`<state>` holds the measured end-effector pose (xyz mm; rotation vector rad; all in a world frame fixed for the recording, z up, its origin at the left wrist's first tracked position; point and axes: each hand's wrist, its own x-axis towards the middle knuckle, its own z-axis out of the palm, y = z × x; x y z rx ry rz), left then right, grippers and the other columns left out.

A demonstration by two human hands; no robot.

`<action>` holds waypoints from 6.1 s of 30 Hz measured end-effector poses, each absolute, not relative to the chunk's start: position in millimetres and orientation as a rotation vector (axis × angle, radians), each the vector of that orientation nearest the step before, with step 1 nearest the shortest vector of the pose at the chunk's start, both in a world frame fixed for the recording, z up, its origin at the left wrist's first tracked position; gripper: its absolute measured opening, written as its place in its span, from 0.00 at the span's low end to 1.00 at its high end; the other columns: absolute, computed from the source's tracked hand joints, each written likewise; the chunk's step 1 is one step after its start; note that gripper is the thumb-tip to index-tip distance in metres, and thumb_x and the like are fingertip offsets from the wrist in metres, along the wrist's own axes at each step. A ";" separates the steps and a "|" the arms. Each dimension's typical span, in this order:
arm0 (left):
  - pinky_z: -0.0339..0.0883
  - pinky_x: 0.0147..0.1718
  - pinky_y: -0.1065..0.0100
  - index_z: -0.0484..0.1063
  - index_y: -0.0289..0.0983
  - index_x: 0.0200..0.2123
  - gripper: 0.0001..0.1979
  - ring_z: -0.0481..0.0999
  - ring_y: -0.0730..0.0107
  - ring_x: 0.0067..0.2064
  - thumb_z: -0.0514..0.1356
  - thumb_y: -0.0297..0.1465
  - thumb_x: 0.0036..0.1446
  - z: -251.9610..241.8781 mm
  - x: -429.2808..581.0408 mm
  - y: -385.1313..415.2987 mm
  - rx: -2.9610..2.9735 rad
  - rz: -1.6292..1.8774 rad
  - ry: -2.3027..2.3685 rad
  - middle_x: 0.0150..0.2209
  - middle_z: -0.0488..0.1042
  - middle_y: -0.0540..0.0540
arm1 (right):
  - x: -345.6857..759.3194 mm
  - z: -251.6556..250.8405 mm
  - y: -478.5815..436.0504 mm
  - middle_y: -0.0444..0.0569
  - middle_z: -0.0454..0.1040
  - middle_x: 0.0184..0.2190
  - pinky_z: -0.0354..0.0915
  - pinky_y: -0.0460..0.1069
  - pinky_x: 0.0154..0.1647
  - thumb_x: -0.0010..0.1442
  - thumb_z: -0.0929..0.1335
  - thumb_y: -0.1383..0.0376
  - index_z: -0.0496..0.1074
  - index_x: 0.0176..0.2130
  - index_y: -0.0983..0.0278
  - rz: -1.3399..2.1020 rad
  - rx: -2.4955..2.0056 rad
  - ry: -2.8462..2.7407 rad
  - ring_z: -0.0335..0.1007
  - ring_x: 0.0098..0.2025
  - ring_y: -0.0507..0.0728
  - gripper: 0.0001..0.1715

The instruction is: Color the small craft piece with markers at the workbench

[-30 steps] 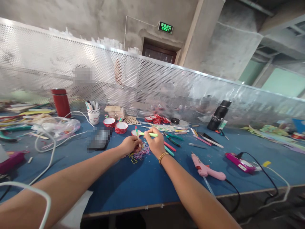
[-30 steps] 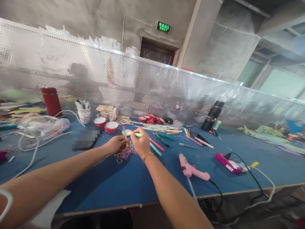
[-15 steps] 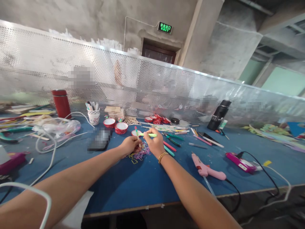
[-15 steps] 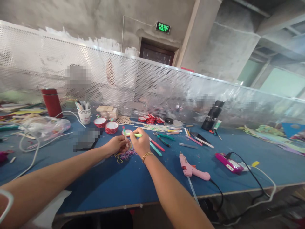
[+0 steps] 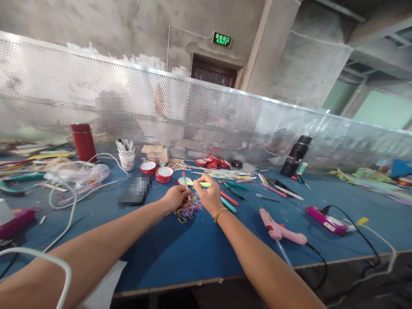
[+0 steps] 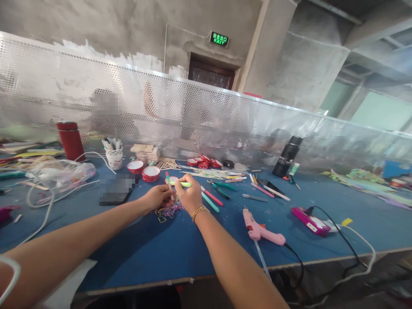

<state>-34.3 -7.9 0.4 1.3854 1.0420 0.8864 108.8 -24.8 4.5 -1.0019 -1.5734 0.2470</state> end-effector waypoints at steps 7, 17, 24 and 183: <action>0.65 0.24 0.73 0.68 0.34 0.24 0.11 0.69 0.77 0.20 0.61 0.34 0.54 -0.9 -34.7 -7.4 1.385 0.886 1.060 0.20 0.70 0.51 | 109.0 3.9 -23.4 0.42 0.72 0.23 0.61 0.47 0.32 0.59 0.65 0.60 0.65 0.27 0.60 0.240 -1.018 -1.569 0.67 0.27 0.54 0.10; 0.65 0.23 0.73 0.68 0.34 0.24 0.13 0.70 0.76 0.21 0.64 0.38 0.50 0.6 -34.5 -8.0 1.396 0.894 1.048 0.20 0.70 0.51 | 108.9 5.3 -25.1 0.42 0.72 0.24 0.61 0.47 0.32 0.59 0.65 0.59 0.66 0.27 0.61 0.246 -1.013 -1.565 0.66 0.27 0.53 0.11; 0.64 0.24 0.73 0.68 0.34 0.24 0.14 0.69 0.77 0.20 0.64 0.39 0.50 1.0 -35.0 -8.3 1.392 0.879 1.033 0.19 0.70 0.51 | 108.6 7.1 -26.8 0.43 0.72 0.24 0.62 0.47 0.33 0.59 0.64 0.59 0.66 0.27 0.61 0.230 -1.006 -1.569 0.67 0.27 0.53 0.11; 0.63 0.23 0.73 0.68 0.34 0.24 0.17 0.68 0.77 0.20 0.66 0.42 0.46 2.1 -35.9 -6.4 1.407 0.877 1.016 0.19 0.70 0.50 | 111.2 7.5 -23.5 0.42 0.71 0.24 0.62 0.47 0.33 0.58 0.64 0.59 0.65 0.27 0.60 0.185 -1.013 -1.571 0.66 0.28 0.53 0.11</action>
